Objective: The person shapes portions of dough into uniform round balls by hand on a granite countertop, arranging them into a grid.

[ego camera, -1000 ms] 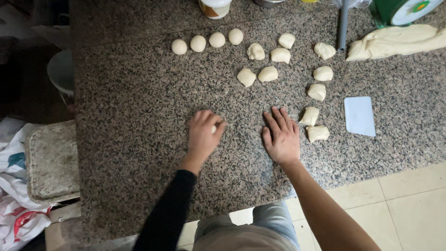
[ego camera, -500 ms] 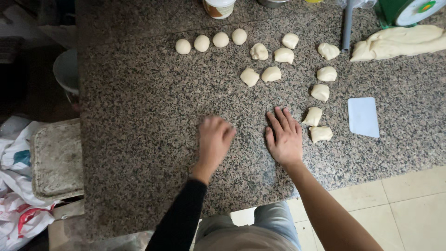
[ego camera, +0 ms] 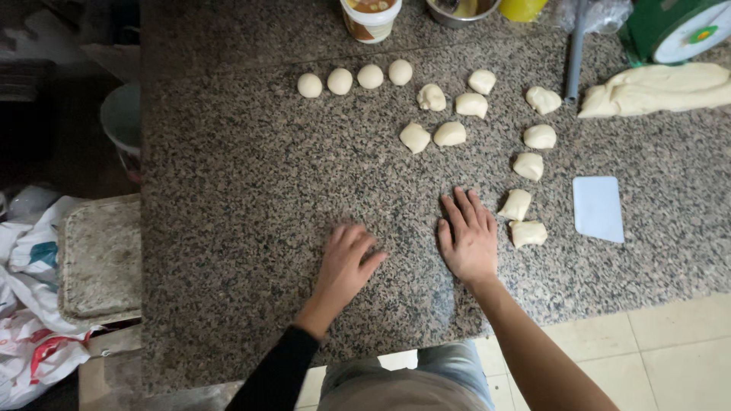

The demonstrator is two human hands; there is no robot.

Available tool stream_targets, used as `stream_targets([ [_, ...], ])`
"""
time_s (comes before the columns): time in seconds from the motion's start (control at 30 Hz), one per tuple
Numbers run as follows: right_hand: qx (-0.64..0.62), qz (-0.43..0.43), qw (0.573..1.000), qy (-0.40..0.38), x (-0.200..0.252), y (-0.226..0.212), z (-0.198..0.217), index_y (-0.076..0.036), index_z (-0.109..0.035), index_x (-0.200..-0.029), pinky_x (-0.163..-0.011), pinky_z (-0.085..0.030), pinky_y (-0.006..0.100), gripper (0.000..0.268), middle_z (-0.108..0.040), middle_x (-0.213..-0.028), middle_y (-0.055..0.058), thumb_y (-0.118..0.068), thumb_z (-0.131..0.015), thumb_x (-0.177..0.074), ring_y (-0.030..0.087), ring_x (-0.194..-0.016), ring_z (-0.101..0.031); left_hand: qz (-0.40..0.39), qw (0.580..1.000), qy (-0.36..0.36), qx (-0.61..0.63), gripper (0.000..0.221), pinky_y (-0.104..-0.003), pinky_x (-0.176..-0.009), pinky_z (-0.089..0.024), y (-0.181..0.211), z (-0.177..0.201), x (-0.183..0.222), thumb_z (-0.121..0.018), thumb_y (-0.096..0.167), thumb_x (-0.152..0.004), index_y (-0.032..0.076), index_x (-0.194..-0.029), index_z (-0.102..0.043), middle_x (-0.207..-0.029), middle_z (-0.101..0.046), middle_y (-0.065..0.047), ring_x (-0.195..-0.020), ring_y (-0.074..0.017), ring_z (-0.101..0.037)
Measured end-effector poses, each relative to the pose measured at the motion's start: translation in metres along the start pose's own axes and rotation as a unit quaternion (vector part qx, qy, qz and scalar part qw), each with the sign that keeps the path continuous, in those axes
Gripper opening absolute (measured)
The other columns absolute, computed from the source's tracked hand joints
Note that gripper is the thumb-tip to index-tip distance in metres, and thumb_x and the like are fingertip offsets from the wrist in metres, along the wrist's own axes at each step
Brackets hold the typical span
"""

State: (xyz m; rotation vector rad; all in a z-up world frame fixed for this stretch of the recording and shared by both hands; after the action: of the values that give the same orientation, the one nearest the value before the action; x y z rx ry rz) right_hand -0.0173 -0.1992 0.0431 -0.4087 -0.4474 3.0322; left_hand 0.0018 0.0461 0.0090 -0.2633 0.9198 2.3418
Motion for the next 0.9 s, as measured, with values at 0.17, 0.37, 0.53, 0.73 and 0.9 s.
stream_targets([
  [0.17, 0.023, 0.013, 1.0, -0.008, 0.001, 0.005, -0.004, -0.013, -0.056, -0.148, -0.121, -0.026, 0.05, 0.05, -0.048, -0.159, 0.013, -0.032, -0.05, -0.102, 0.032, -0.152, -0.037, 0.105, 0.993, -0.028, -0.048, 0.03, -0.047, -0.1, -0.046, -0.023, 0.014, -0.015, -0.071, 0.038, -0.096, 0.008, -0.102, -0.069, -0.112, -0.063, -0.007, -0.11, -0.0271, -0.056],
  [0.37, -0.02, -0.012, 1.0, -0.005, -0.005, 0.005, 0.002, -0.014, -0.062, -0.138, -0.116, -0.032, 0.05, 0.046, -0.057, -0.149, 0.011, -0.033, -0.059, -0.096, 0.033, -0.145, -0.044, 0.101, 0.994, -0.041, 0.023, 0.037, -0.05, -0.097, -0.047, 0.007, 0.031, 0.005, -0.072, 0.028, -0.095, 0.003, -0.119, -0.062, -0.12, -0.058, -0.015, -0.118, -0.0368, -0.053],
  [0.53, -0.105, -0.078, 0.99, -0.046, -0.055, 0.009, -0.004, -0.012, -0.066, -0.132, -0.102, -0.05, 0.046, 0.04, -0.065, -0.126, 0.015, -0.03, -0.067, -0.096, 0.035, -0.113, -0.063, 0.189, 0.969, -0.143, 0.066, 0.046, -0.05, -0.097, -0.048, -0.008, 0.05, 0.0, -0.074, 0.023, -0.091, 0.008, -0.132, -0.059, -0.125, -0.057, -0.014, -0.119, -0.0367, -0.054],
  [0.73, -0.211, -0.052, 0.975, -0.049, -0.129, -0.009, -0.014, -0.007, -0.057, -0.136, -0.081, -0.058, 0.046, 0.047, -0.06, -0.129, 0.021, -0.022, -0.066, -0.093, 0.037, -0.087, -0.073, 0.176, 0.981, -0.026, 0.073, 0.055, -0.052, -0.097, -0.049, -0.052, 0.066, -0.081, -0.081, 0.021, -0.084, 0.008, -0.132, -0.06, -0.125, -0.062, -0.016, -0.118, -0.0388, -0.058],
  [0.9, -0.19, -0.069, 0.974, -0.101, -0.165, -0.008, -0.039, -0.006, -0.052, -0.139, -0.081, -0.057, 0.048, 0.056, -0.055, -0.136, 0.025, -0.018, -0.068, -0.087, 0.042, -0.093, -0.07, 0.145, 0.988, 0.04, -0.031, 0.057, -0.057, -0.102, -0.045, -0.107, 0.076, -0.176, -0.081, 0.015, -0.083, 0.005, -0.134, -0.057, -0.124, -0.063, -0.018, -0.121, -0.0392, -0.056],
])
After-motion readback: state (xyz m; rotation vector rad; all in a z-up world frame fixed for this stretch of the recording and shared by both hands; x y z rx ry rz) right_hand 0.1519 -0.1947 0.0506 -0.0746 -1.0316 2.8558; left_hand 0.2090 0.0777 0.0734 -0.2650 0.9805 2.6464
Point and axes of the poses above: each hand's wrist, its own x-axis away from the middle knuckle, its own z-axis out of the back of the hand, y = z × x, the point moved 4 cm from there along -x, towards the middle knuckle
